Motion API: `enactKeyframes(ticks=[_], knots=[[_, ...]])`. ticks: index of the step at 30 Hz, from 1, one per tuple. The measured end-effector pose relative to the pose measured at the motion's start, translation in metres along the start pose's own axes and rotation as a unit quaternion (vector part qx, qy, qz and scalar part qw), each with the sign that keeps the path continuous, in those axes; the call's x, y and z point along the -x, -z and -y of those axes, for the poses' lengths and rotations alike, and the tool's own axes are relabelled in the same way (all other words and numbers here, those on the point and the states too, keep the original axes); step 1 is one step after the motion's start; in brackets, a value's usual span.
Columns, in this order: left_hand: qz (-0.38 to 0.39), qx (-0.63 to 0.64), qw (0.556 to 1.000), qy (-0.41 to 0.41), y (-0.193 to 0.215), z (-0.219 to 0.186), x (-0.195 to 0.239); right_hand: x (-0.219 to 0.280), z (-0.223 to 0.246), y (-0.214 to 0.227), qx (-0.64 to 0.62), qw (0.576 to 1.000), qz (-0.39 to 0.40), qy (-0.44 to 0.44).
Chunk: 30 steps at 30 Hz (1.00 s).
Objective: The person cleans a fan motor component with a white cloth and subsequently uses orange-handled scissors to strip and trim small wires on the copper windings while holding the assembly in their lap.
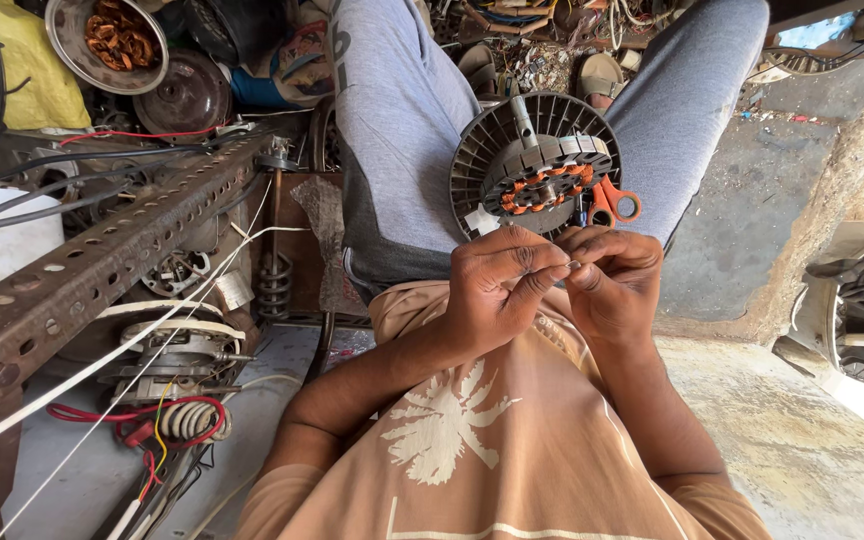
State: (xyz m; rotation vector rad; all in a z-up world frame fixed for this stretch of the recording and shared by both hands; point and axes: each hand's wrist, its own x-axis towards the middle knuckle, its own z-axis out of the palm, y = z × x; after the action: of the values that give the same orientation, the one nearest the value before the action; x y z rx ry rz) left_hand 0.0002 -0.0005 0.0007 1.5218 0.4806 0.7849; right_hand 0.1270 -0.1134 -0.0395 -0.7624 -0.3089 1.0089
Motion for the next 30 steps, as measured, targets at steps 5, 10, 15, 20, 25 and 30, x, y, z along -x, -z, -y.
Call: enactKeyframes(ticks=[5,10,15,20,25,30], knots=[[0.018,0.019,1.000,0.013,0.003,0.003,0.000,0.003,0.006,-0.010,0.028,1.000,-0.002,0.000],[0.034,0.081,0.994,0.068,0.004,0.015,-0.001,0.002,0.002,-0.016,0.090,0.995,-0.010,0.040],[0.007,0.129,0.986,0.102,-0.006,0.027,0.001,-0.003,-0.006,-0.019,0.104,0.991,-0.054,0.062],[-0.022,0.142,0.984,0.104,-0.008,0.030,0.001,-0.009,-0.009,-0.004,0.112,0.991,-0.070,0.024],[-0.015,-0.027,1.000,-0.001,0.007,0.032,-0.005,-0.010,0.002,-0.001,0.164,0.986,-0.015,0.014],[-0.096,-0.247,0.959,-0.097,0.030,0.052,-0.027,-0.028,0.023,-0.006,0.212,0.976,-0.048,0.022]])
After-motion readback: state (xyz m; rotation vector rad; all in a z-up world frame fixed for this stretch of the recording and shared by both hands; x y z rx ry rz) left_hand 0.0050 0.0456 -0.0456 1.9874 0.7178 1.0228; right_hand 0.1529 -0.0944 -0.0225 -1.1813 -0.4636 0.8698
